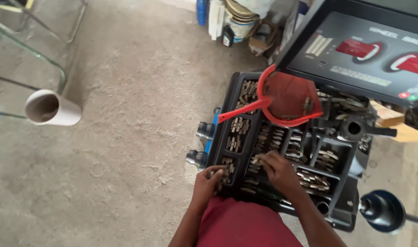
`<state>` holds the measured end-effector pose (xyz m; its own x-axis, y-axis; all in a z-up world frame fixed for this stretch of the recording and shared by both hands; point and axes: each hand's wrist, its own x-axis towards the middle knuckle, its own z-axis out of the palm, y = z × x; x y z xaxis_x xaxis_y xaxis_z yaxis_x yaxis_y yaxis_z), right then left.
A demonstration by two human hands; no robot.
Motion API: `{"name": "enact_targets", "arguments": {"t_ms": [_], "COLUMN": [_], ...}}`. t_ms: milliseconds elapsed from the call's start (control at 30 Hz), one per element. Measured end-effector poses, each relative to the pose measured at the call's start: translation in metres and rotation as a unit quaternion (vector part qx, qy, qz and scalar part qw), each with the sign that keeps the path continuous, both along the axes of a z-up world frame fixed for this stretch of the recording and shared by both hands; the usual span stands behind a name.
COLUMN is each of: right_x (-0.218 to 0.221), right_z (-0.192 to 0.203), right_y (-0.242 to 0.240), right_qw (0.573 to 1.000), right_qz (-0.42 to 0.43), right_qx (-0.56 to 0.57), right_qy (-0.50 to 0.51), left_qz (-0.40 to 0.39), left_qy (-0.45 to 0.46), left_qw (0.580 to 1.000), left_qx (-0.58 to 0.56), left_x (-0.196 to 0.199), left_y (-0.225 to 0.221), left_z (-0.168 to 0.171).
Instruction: Sort and inspect metal wheel weights on a wheel balancer machine.
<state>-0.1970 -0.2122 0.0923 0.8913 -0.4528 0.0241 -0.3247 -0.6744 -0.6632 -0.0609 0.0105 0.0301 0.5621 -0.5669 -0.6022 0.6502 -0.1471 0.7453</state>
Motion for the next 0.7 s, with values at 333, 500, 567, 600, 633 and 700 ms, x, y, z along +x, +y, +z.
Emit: {"name": "enact_targets", "arguments": {"t_ms": [333, 500, 567, 600, 633, 700], "right_x": [0.036, 0.064, 0.068, 0.068, 0.068, 0.071], "right_z": [-0.036, -0.043, -0.047, -0.049, -0.048, -0.045], "right_y": [-0.013, -0.016, -0.014, -0.013, -0.009, -0.004], "right_qw": [0.998, 0.996, 0.993, 0.990, 0.989, 0.981], "right_qz": [0.067, 0.033, 0.055, 0.059, 0.073, 0.071], "right_qx": [-0.010, -0.032, -0.064, -0.094, -0.094, -0.167], "right_qy": [-0.006, 0.076, 0.082, 0.083, 0.089, 0.064], "left_qz": [0.040, 0.114, 0.114, 0.095, 0.108, 0.100], "left_qy": [-0.008, 0.022, 0.012, -0.003, 0.005, -0.015], "left_qw": [0.998, 0.993, 0.993, 0.994, 0.993, 0.994], "left_qx": [0.039, 0.004, 0.024, 0.045, 0.046, 0.035], "left_x": [-0.031, -0.038, -0.038, -0.039, -0.042, -0.044], "left_y": [0.016, 0.025, 0.030, 0.032, 0.035, 0.037], "left_z": [-0.018, -0.005, 0.001, 0.004, 0.000, -0.007]}}
